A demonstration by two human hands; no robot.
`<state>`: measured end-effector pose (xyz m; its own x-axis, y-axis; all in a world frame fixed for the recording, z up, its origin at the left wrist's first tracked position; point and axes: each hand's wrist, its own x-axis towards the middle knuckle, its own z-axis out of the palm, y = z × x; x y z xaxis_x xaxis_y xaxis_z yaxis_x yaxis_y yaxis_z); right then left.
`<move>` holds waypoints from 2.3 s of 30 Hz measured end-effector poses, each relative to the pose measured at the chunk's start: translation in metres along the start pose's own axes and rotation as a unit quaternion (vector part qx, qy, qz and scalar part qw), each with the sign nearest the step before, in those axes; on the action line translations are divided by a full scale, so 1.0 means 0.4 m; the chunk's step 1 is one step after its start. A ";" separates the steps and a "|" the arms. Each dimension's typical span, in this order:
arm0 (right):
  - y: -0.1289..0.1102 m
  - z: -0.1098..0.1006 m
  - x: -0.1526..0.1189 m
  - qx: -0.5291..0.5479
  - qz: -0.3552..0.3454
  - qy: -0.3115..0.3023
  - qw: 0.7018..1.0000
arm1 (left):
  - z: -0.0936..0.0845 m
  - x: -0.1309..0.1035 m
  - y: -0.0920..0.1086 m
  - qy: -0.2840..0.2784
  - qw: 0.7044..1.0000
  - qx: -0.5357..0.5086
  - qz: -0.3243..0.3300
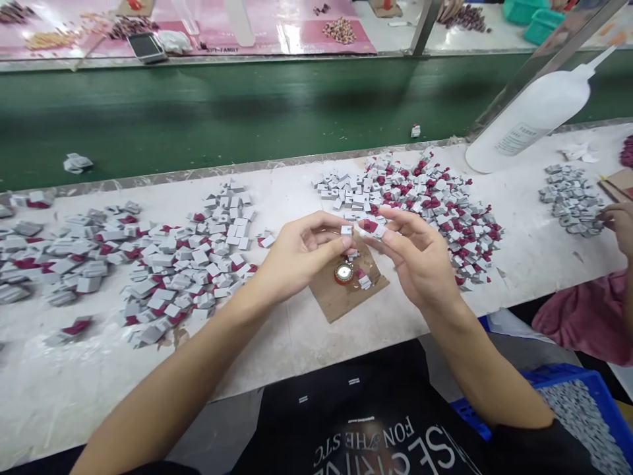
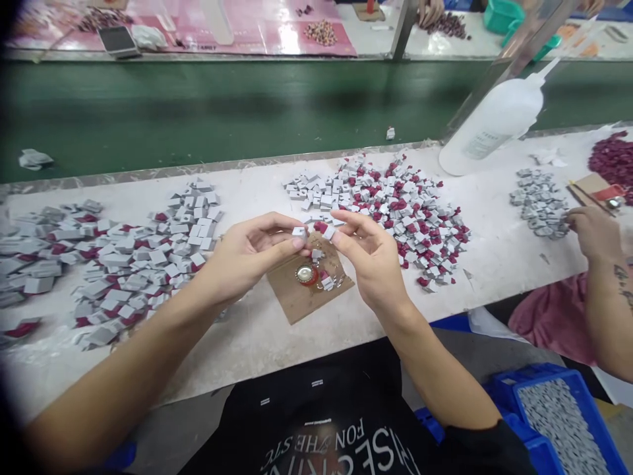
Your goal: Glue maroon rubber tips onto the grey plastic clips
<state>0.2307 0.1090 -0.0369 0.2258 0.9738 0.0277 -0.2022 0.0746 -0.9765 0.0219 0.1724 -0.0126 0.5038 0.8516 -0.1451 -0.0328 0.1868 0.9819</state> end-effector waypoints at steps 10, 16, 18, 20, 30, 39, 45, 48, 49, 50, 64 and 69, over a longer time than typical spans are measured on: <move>0.015 0.024 0.000 0.062 0.025 -0.001 0.998 | 0.009 0.014 -0.018 -0.019 0.999 -0.043 -0.001; 0.015 0.025 -0.002 -0.013 -0.011 -0.012 1.000 | 0.007 0.016 -0.021 -0.015 0.999 -0.027 -0.007; 0.012 0.024 -0.002 -0.053 -0.026 -0.021 0.998 | 0.002 0.015 -0.018 -0.017 1.000 -0.002 -0.004; 0.009 0.022 0.001 -0.066 -0.027 -0.040 0.997 | -0.004 0.014 -0.013 -0.025 1.000 0.018 0.000; 0.003 -0.006 0.053 -0.072 -0.008 -0.105 0.992 | -0.026 0.071 0.014 -0.087 0.993 0.083 0.013; -0.084 -0.004 0.458 -0.501 -0.005 0.040 0.864 | -0.143 0.381 0.078 0.205 0.911 0.358 0.006; -0.030 0.035 0.675 -0.583 0.038 0.041 0.811 | -0.197 0.553 0.075 0.256 0.891 0.368 -0.067; 0.006 0.061 0.690 -0.591 0.014 0.005 0.806 | -0.210 0.580 0.060 0.254 0.883 0.385 -0.088; 0.011 0.069 0.688 -0.590 0.002 -0.010 0.807 | -0.213 0.580 0.058 0.252 0.881 0.391 -0.091; 0.013 0.076 0.684 -0.587 -0.010 -0.024 0.809 | -0.216 0.576 0.056 0.250 0.879 0.396 -0.091; -0.067 -0.049 0.078 -0.328 -0.076 -0.121 0.934 | -0.248 0.023 0.022 0.156 0.811 0.563 0.035; -0.031 -0.050 -0.046 -0.304 -0.076 -0.115 0.943 | -0.229 -0.070 -0.010 0.136 0.799 0.585 0.008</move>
<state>0.2482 0.0858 -0.0295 -0.0189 0.9879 0.1537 0.4155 0.1476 -0.8975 -0.0712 0.1926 -0.0238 0.3005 0.9538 0.0040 0.8729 -0.2767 0.4019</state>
